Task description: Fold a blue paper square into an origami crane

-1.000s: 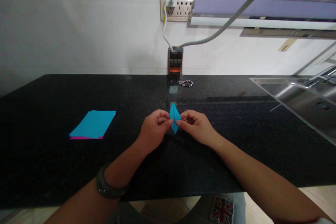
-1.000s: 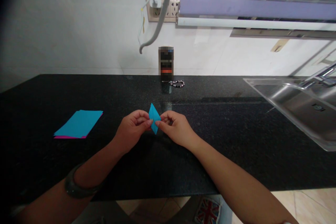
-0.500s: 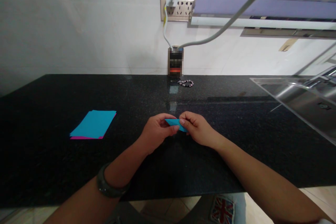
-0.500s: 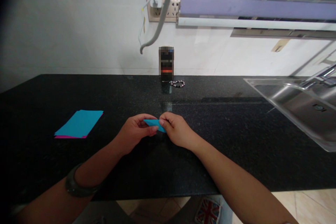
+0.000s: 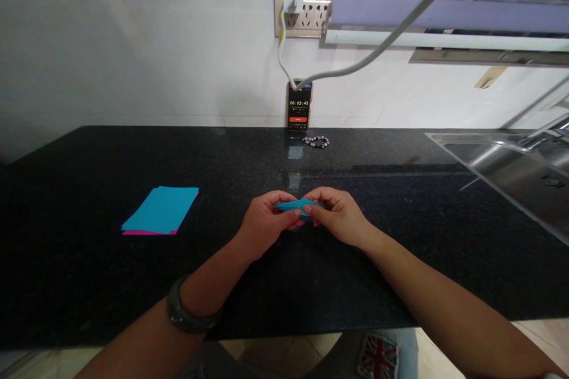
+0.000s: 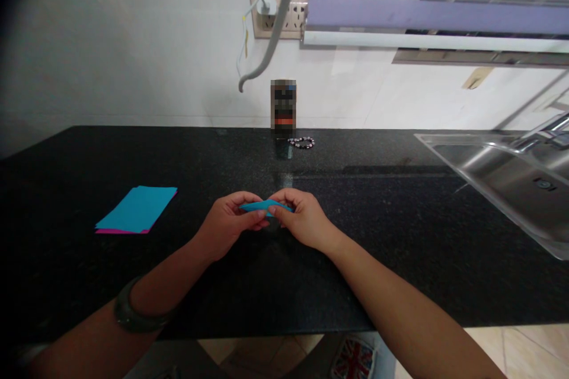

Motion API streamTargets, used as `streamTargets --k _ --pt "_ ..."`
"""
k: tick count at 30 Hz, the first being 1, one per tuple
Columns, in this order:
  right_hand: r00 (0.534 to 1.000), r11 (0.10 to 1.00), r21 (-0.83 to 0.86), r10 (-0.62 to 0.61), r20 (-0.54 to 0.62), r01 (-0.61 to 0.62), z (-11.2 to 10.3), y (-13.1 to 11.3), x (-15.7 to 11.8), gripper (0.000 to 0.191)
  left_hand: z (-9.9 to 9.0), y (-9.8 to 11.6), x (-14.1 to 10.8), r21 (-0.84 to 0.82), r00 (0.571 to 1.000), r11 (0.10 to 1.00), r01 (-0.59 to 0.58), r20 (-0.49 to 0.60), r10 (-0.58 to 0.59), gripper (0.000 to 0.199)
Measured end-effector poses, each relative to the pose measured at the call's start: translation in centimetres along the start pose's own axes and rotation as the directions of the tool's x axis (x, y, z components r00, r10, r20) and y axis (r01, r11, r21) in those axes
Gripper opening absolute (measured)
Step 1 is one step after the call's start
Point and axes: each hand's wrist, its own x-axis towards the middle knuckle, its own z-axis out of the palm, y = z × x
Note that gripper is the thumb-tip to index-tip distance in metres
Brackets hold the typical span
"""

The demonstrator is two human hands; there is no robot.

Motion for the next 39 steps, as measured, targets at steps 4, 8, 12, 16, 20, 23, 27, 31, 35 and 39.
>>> streamTargets --k 4,8,12,16,20,23,27,31,35,39 --pt "0.998 0.997 -0.065 -0.050 -0.026 0.048 -0.11 -0.26 -0.10 0.014 0.02 0.08 -0.09 0.041 1.000 0.999 -0.018 0.012 0.018 0.024" --pt "0.998 0.994 -0.086 -0.062 -0.013 0.061 -0.06 -0.41 -0.26 0.016 -0.13 -0.01 -0.05 0.054 1.000 0.998 -0.027 0.016 0.026 0.025" --pt "0.993 0.996 -0.045 -0.085 -0.077 0.082 0.02 -0.27 -0.36 0.017 -0.19 0.01 -0.03 0.046 0.999 0.998 -0.040 0.019 0.039 0.022" --pt "0.986 0.990 -0.069 -0.127 -0.109 0.120 -0.01 -0.05 -0.40 0.011 -0.17 0.01 -0.05 0.019 0.999 0.999 -0.043 0.029 0.043 0.024" --pt "0.983 0.983 -0.110 -0.157 -0.100 0.145 -0.09 -0.10 -0.42 0.008 -0.15 0.03 -0.11 0.040 0.998 0.998 -0.050 0.033 0.049 0.023" --pt "0.973 0.969 -0.139 -0.217 -0.079 0.205 -0.24 -0.39 -0.41 0.009 -0.13 0.08 -0.15 0.045 0.998 0.997 -0.056 0.038 0.054 0.021" --pt "0.947 0.931 -0.186 -0.320 -0.005 0.313 -0.60 -0.74 -0.45 0.014 -0.28 -0.13 -0.06 0.004 0.998 1.000 -0.020 0.061 0.019 0.019" --pt "0.952 0.937 -0.173 -0.307 0.013 0.304 -0.66 -0.72 -0.48 0.013 -0.50 -0.55 0.10 -0.070 0.995 0.998 0.000 0.100 0.007 0.019" --pt "0.985 0.982 -0.097 -0.165 -0.051 0.160 -0.30 -0.46 -0.39 0.014 -0.47 -0.46 0.10 -0.033 0.995 0.999 -0.026 0.094 0.029 0.017" --pt "0.997 0.999 -0.018 -0.047 -0.062 0.046 -0.13 -0.14 -0.25 0.017 -0.43 -0.24 0.06 0.055 0.994 0.995 -0.086 0.077 0.082 0.017"
